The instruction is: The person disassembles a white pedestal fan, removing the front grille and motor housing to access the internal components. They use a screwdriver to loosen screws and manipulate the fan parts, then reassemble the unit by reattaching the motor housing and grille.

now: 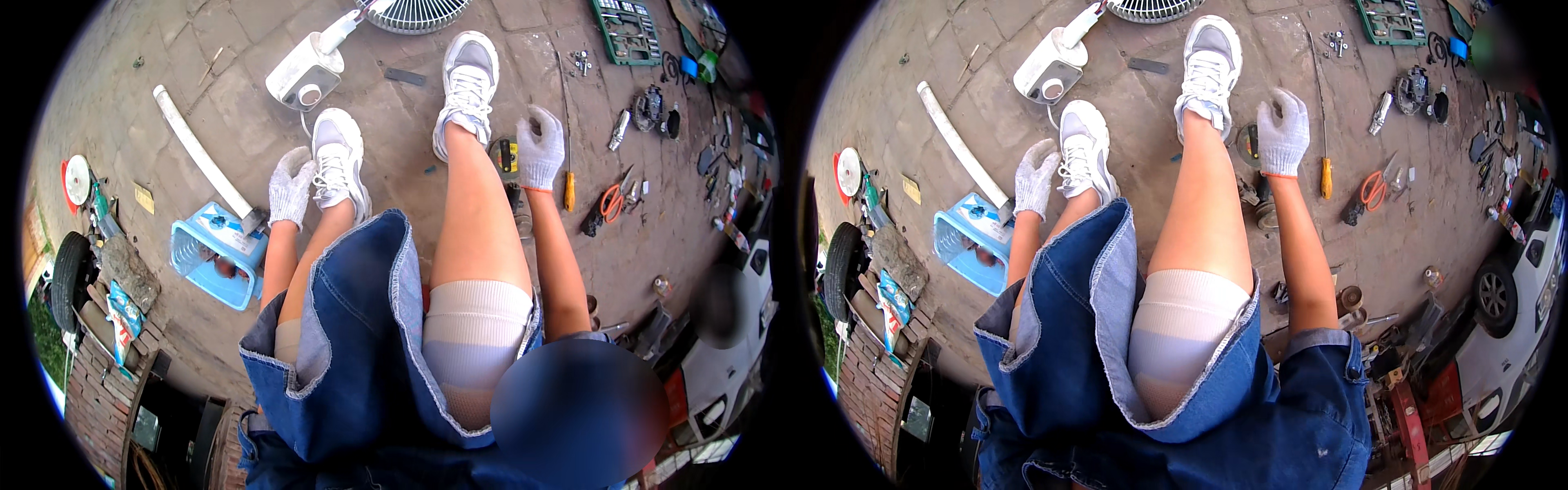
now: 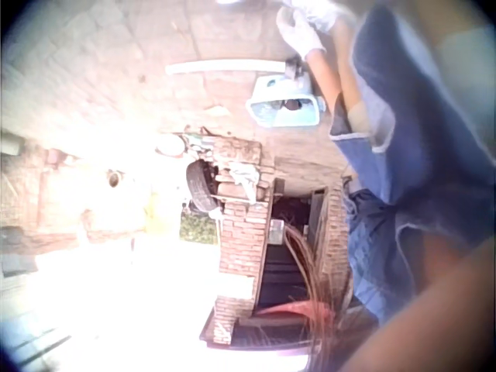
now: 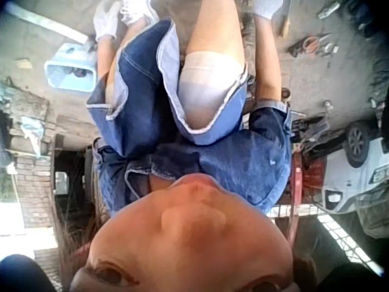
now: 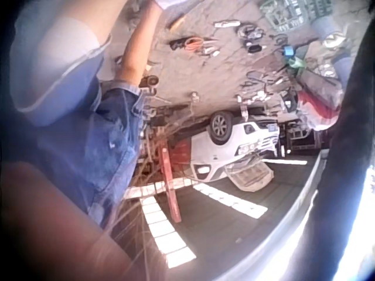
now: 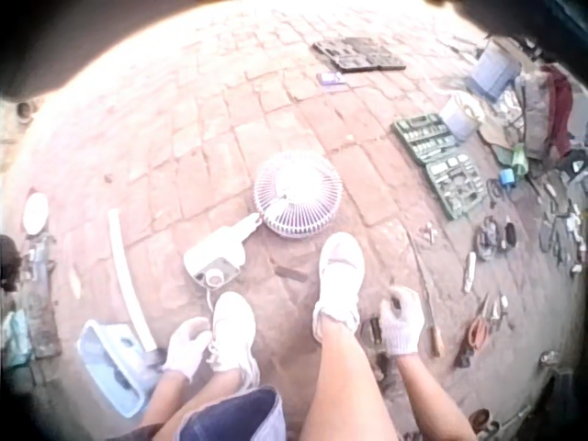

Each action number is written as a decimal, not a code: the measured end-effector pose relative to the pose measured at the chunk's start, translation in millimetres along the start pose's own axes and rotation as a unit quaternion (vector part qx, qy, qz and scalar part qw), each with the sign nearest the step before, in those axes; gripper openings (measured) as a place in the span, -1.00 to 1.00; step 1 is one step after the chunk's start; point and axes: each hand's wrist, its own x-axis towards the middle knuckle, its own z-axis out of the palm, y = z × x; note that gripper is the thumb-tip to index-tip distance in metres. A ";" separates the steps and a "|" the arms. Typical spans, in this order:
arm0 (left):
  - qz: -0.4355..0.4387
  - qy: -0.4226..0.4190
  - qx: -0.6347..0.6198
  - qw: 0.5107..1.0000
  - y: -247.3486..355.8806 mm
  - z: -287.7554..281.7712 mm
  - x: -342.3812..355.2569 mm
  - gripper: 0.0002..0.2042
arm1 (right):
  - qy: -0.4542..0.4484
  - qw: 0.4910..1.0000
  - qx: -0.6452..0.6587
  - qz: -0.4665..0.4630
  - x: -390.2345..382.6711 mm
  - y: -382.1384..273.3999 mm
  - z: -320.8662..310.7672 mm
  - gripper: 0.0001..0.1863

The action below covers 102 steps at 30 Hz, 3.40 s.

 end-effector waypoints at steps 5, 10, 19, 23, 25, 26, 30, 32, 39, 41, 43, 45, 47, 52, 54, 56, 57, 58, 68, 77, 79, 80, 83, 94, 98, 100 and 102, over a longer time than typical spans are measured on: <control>0.010 -0.005 0.010 1.000 1.0 4.1 6.1 -0.62 | -0.341 0.923 -0.002 -0.178 59.7 -96.5 80.0 -0.74; 0.019 -0.001 -0.008 1.000 6.3 4.3 7.7 -0.64 | -0.455 0.803 -0.326 -0.207 68.5 -107.5 161.9 -0.55; 0.017 -0.008 0.027 0.999 7.5 5.3 4.2 -0.64 | -0.301 0.926 -0.179 -0.140 80.9 -110.1 141.6 -0.78; -0.003 0.004 -0.007 1.000 -2.7 -11.6 0.0 -0.63 | 0.046 0.987 0.107 0.115 104.8 -72.9 84.2 -0.75; 0.001 -0.002 -0.001 1.000 5.8 -5.3 2.0 -0.63 | 0.083 0.939 0.219 0.250 117.4 3.4 60.5 -0.80; 0.002 0.001 0.010 1.000 10.0 -11.3 -0.3 -0.63 | 0.076 0.917 0.226 0.318 120.1 30.1 51.5 -0.78; 0.005 -0.003 0.016 1.000 5.3 -9.5 0.6 -0.63 | 0.050 0.880 0.303 0.363 123.1 113.0 14.1 -0.70; 0.010 -0.018 0.033 0.999 2.5 -4.4 0.3 -0.63 | 0.001 0.910 0.206 0.359 114.5 133.3 -3.7 -0.66; 0.010 -0.013 0.021 1.000 -7.5 -17.3 -1.4 -0.63 | -0.226 0.925 -0.158 0.262 -10.0 56.3 -25.3 -0.57; 0.008 -0.015 0.044 0.999 0.8 -13.9 -4.1 -0.62 | -0.208 0.926 -0.204 0.240 -35.2 38.3 -26.2 -0.43; 0.007 -0.025 0.045 0.999 -2.9 -11.2 -2.8 -0.62 | -0.169 0.929 -0.260 0.201 -49.9 29.4 -25.4 -0.17; 0.010 -0.030 0.046 0.998 -6.9 -10.4 -0.9 -0.62 | -0.158 0.926 -0.279 0.197 -62.1 37.3 -17.6 -0.08; 0.014 -0.031 0.045 0.998 -8.5 -10.8 -0.7 -0.61 | -0.163 0.919 -0.268 0.240 -62.1 42.1 -12.4 -0.03; 0.001 -0.019 0.027 0.999 -1.6 -11.6 -2.2 -0.60 | -0.231 0.871 -0.286 0.327 -39.0 40.8 -13.8 -0.03; -0.004 -0.018 0.019 1.000 3.1 -13.1 -3.1 -0.59 | -0.223 0.860 -0.312 0.335 -31.1 45.1 -20.8 -0.07; -0.010 -0.016 0.011 1.000 7.7 -14.7 -3.8 -0.59 | -0.245 0.875 -0.246 0.338 -25.9 57.4 -27.4 -0.15; -0.007 -0.014 0.011 1.000 5.9 -15.7 -2.7 -0.59 | -0.265 0.885 -0.161 0.348 -25.5 76.8 -31.5 -0.19; -0.006 -0.013 0.013 1.000 2.7 -17.5 -1.4 -0.59 | -0.283 0.888 -0.074 0.356 -26.6 96.4 -35.6 -0.23; 0.002 -0.009 0.049 0.999 -3.3 -22.2 -2.8 -0.59 | 0.057 0.815 0.337 0.467 79.6 181.2 -77.9 -0.55; -0.011 0.002 0.061 0.998 -18.1 -31.9 -1.0 -0.59 | -0.069 0.888 -0.289 0.352 178.9 205.2 -77.8 -0.11; -0.011 0.003 0.065 0.998 -13.0 -30.2 -2.2 -0.59 | -0.152 0.864 -0.346 0.332 184.2 216.3 -73.4 -0.21; -0.010 0.002 0.067 0.998 -11.0 -28.4 -2.1 -0.59 | -0.180 0.900 -0.142 0.372 173.0 221.3 -74.2 -0.27; -0.001 -0.006 0.047 0.999 -11.5 -24.4 -0.6 -0.60 | -0.192 0.908 -0.127 0.350 160.1 232.9 -64.0 -0.28; -0.017 0.005 0.036 0.999 -10.2 -27.2 2.7 -0.59 | -0.032 0.937 -0.188 0.293 99.9 175.6 -111.3 -0.15; -0.021 0.006 0.057 0.998 -0.9 -22.2 -3.8 -0.59 | 0.004 0.893 -0.250 0.373 34.3 170.8 -129.0 -0.26; -0.026 0.004 0.050 0.998 -3.6 -23.7 -6.5 -0.59 | 0.057 0.877 -0.388 0.277 -3.5 149.8 -119.9 -0.40; -0.030 0.018 0.055 0.998 -5.2 -34.6 -12.2 -0.60 | 0.021 0.930 -0.317 0.185 -35.1 121.1 -95.9 -0.56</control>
